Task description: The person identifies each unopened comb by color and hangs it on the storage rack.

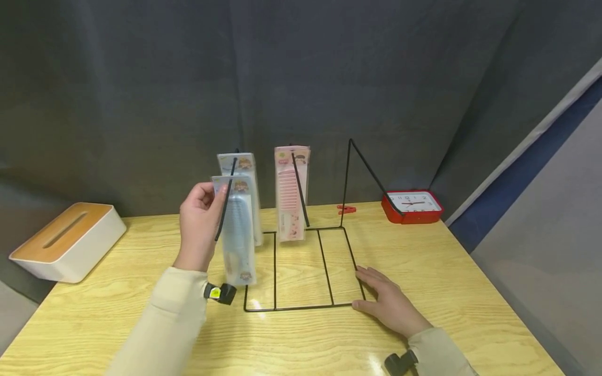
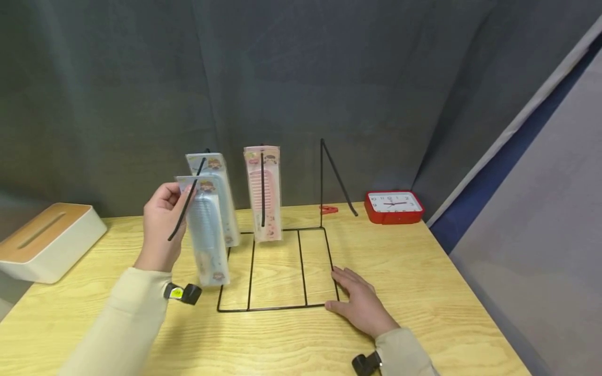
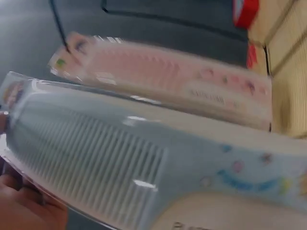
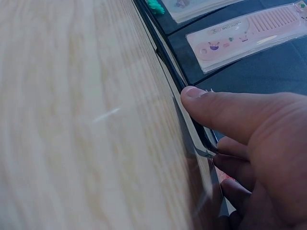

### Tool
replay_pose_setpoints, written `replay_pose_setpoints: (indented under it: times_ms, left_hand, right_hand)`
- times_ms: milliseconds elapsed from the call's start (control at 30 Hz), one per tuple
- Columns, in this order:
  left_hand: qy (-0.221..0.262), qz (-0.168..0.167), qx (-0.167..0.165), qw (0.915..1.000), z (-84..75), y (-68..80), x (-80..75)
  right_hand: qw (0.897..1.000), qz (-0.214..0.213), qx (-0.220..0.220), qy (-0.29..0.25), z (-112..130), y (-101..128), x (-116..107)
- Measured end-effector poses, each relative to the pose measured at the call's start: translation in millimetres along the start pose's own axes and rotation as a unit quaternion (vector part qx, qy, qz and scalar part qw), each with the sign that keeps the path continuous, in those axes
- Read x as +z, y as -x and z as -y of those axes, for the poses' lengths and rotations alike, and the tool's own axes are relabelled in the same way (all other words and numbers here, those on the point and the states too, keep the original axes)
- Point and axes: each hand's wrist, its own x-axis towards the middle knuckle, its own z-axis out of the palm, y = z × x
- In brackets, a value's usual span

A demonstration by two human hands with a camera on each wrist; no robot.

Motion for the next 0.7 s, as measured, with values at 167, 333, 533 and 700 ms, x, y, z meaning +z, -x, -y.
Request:
replay_pose_setpoints:
  times_ms: [167, 333, 533, 700]
  left_hand:
    - [-0.046, -0.045, 0.019, 0.9978, 8.6, -20.6, 4.0]
    - [-0.081, -0.075, 0.028, 0.9936, 13.5, -33.5, 5.7]
    - [-0.091, -0.082, 0.047, 0.9914, 20.6, -40.3, 5.1]
    - [-0.093, -0.076, 0.048, 0.9915, 27.5, -38.8, 0.5]
  right_hand:
    - [1.000, 0.001, -0.002, -0.005, 1, 1, 3]
    - [1.000, 0.001, -0.001, -0.004, 4, -1, 5]
    - [1.000, 0.003, -0.006, -0.004, 5, -1, 7]
    - [1.000, 0.003, -0.005, -0.001, 5, -2, 7]
